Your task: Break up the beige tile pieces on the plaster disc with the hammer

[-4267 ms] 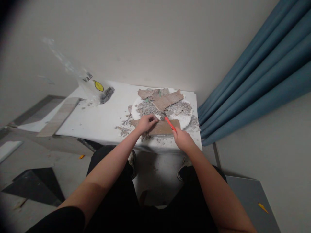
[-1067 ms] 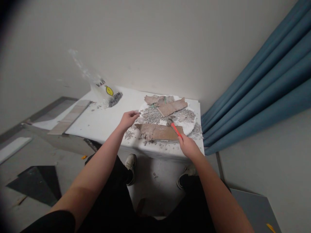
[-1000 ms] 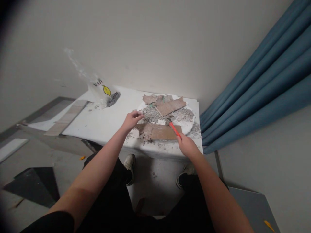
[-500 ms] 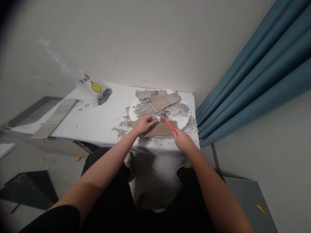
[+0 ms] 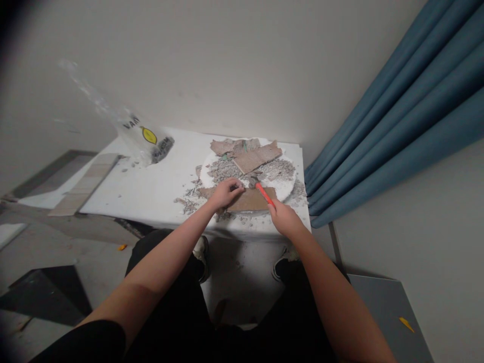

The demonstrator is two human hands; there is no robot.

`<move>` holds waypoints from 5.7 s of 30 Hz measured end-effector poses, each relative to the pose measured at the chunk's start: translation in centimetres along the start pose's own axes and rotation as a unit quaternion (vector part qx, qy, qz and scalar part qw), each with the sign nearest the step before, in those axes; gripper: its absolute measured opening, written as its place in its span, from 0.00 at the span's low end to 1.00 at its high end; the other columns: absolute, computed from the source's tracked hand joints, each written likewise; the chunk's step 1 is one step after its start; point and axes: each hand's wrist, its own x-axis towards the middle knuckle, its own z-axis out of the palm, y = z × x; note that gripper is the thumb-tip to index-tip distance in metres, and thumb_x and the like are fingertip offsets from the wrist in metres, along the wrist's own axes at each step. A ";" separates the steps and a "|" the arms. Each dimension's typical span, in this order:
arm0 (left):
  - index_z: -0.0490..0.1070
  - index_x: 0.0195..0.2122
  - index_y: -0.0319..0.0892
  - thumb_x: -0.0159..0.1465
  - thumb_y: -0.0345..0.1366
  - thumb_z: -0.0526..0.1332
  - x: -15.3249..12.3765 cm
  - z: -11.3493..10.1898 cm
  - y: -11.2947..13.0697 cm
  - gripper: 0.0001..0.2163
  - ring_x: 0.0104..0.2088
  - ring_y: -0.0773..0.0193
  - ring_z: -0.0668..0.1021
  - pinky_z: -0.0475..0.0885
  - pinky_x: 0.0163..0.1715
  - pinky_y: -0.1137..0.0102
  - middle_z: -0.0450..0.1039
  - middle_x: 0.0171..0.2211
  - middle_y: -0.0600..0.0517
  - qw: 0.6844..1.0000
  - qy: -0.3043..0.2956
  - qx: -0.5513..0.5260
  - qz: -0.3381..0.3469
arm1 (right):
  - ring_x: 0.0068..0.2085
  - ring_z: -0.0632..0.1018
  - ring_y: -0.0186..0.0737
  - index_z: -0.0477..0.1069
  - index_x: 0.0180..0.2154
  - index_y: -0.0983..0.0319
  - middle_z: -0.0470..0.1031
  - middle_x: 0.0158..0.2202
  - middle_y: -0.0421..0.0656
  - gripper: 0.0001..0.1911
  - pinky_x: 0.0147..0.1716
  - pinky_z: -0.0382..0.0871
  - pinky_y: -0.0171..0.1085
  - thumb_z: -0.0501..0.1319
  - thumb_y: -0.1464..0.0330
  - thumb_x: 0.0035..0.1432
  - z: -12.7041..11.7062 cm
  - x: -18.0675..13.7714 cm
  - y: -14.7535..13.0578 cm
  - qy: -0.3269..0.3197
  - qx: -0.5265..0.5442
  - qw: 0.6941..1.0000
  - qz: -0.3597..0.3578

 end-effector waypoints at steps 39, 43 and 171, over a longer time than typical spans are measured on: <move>0.70 0.30 0.42 0.65 0.37 0.58 -0.7 1.0 -0.5 0.08 0.43 0.57 0.76 0.70 0.48 0.62 0.75 0.39 0.46 0.996 0.001 0.063 0.066 | 0.39 0.79 0.49 0.68 0.57 0.59 0.80 0.41 0.49 0.22 0.35 0.61 0.38 0.43 0.61 0.72 -0.9 -2.9 -3.4 0.053 -0.063 0.996 -0.032; 0.70 0.31 0.42 0.65 0.37 0.59 -0.7 0.8 -0.6 0.07 0.45 0.57 0.75 0.70 0.50 0.61 0.75 0.41 0.45 0.996 -0.001 0.059 0.072 | 0.39 0.79 0.50 0.68 0.58 0.59 0.80 0.41 0.49 0.22 0.35 0.61 0.38 0.44 0.61 0.72 -0.7 -2.9 -3.5 0.053 -0.068 0.996 -0.018; 0.66 0.54 0.45 0.62 0.36 0.66 -1.1 1.5 0.7 0.20 0.34 0.63 0.79 0.70 0.41 0.68 0.80 0.33 0.53 0.997 0.046 -0.039 -0.046 | 0.44 0.79 0.50 0.69 0.57 0.58 0.80 0.46 0.50 0.22 0.39 0.65 0.37 0.45 0.60 0.72 -1.4 -2.5 -1.4 0.090 0.010 0.996 -0.023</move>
